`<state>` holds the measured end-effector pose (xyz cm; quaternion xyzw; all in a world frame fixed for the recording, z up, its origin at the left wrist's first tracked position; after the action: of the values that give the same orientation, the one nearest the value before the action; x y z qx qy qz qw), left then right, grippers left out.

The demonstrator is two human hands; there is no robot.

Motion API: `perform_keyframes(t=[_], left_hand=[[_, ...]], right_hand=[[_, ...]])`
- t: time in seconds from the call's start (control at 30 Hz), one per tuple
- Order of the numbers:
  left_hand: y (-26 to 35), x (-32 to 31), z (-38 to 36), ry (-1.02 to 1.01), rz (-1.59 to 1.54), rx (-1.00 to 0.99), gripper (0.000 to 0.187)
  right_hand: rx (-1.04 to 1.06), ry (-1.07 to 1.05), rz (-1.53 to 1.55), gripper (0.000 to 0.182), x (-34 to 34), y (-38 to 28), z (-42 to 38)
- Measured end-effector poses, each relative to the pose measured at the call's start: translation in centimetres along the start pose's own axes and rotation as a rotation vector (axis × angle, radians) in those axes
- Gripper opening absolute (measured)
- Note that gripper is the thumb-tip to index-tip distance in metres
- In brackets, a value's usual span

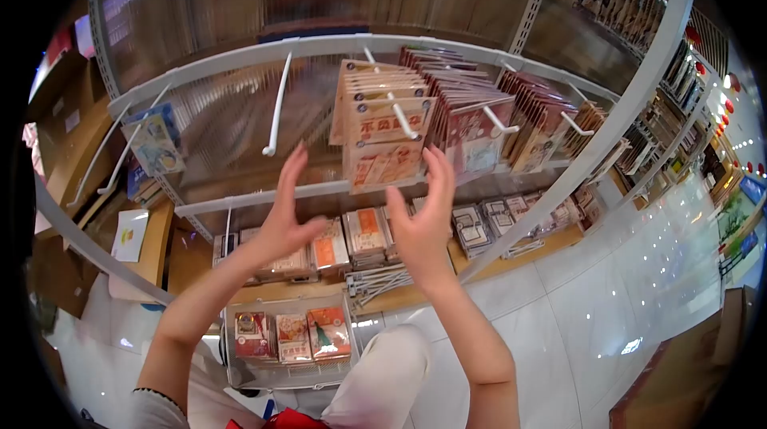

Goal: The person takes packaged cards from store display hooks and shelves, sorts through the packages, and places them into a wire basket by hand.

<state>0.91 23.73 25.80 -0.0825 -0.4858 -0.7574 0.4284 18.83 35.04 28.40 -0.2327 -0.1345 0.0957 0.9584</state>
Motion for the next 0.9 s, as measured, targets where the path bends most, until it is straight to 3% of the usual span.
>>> perform_keyframes(t=[0.1, 0.2, 0.3, 0.4, 0.5, 0.7, 0.9], left_hand=[[-0.3, -2.4, 7.7, 0.188, -0.277, 0.047, 0.079], [-0.4, -3.3, 11.7, 0.08, -0.674, 0.019, 0.076], [-0.1, -3.5, 11.4, -0.1, -0.783, 0.023, 0.082], [1.1, -3.9, 10.1, -0.107, -0.725, -0.046, 0.08], [3.2, -3.8, 9.0, -0.091, -0.637, 0.079, 0.075], [5.2, -3.5, 8.1, -0.007, -0.6, 0.151, 0.046], [7.2, -2.8, 6.2, -0.118, -0.655, 0.249, 0.039]], right_hand=[[-0.008, -0.044, 0.047, 0.071, -1.0, 0.7, 0.7], [-0.019, -0.033, 0.097, 0.074, -1.3, 0.9, 1.4], [-0.056, -0.045, 0.108, 0.075, -1.0, 1.1, 1.6], [-0.063, -0.082, 0.07, 0.075, -1.0, 1.3, 1.5], [-0.088, -0.117, 0.018, 0.075, -0.6, 0.6, 1.4], [-0.059, -0.076, 0.01, 0.069, 0.1, 0.3, 0.4], [-0.272, -0.09, 0.507, 0.062, 1.5, -0.6, 0.2]])
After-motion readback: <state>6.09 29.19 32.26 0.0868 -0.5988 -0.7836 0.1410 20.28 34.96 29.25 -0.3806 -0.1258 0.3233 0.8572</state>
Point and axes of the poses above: each hand's wrist, its own z-axis towards the middle knuckle, its own x-axis out of the back of the hand, y = z × x, the point moved 2 cm from there along z, towards the middle knuckle, and after that the axes turned 13 degrees about x, right-handed, at the moved point
